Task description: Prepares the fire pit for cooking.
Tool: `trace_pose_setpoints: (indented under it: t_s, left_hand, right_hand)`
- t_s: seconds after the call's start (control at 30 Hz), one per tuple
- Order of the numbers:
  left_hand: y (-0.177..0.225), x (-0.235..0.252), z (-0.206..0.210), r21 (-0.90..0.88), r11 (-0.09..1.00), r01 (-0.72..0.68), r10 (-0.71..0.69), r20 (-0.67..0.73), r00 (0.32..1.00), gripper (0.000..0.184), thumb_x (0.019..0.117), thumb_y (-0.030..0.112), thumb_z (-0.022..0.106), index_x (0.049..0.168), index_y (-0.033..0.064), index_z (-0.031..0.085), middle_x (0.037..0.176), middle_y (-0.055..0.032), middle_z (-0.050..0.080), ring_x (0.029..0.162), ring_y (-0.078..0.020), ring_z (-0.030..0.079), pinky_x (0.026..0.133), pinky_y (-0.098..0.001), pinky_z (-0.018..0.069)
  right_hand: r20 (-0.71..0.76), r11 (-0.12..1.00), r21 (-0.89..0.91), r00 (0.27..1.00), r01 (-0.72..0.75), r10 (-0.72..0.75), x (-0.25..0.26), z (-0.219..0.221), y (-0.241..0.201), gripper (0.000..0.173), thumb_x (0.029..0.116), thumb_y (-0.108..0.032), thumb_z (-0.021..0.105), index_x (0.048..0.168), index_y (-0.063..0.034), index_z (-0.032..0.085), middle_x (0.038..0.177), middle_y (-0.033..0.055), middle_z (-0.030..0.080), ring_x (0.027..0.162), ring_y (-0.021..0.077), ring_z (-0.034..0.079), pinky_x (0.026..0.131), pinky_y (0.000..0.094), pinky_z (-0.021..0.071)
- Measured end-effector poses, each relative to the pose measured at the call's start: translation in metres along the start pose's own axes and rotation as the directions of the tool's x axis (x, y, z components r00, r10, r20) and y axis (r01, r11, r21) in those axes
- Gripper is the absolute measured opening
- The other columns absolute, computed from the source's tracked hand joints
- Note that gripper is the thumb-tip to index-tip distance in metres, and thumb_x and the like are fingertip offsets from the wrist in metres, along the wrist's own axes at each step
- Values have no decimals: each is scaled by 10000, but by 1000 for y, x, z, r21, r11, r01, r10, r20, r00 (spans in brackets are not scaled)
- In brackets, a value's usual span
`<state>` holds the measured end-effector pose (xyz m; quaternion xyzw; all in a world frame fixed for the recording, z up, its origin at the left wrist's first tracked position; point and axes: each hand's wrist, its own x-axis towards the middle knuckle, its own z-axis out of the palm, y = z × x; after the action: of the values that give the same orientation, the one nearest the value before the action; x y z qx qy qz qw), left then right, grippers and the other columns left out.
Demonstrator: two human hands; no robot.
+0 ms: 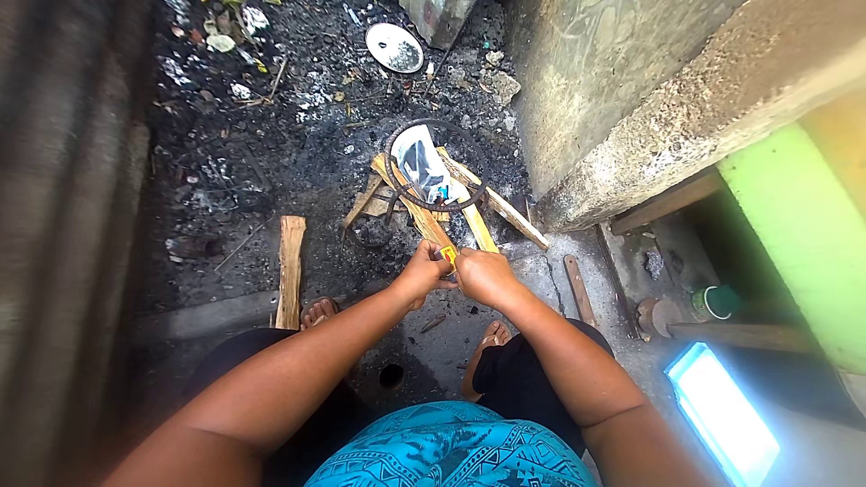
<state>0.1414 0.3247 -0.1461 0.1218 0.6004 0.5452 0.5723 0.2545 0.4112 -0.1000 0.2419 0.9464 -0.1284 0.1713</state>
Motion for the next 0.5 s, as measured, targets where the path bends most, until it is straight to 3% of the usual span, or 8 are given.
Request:
trace_pose_setpoints:
  t_s: [0.23,0.5]
  left_hand:
    - [-1,1,0,6,1000,0,0,-5,1000,320,1003,-37,552,1259,61,386,1058,-154,584,843,-245,690,738,-415,623]
    - [-2,1,0,5,1000,-2,2,-1,1000,428,1019,-16,543,1392,97,366,1079,-166,619,854,-253,702,749,-417,619]
  right_hand:
    - [-15,1000,-6,1000,5,-5,0,1,0,191,992,-183,599,980,-24,704,1073,136,693,1002,319,694,787,525,562]
    - [-2,1000,-10,1000,5,-5,0,-1,-1,201,1005,-182,576,993,-25,700,1087,136,689,1013,320,693,798,523,563]
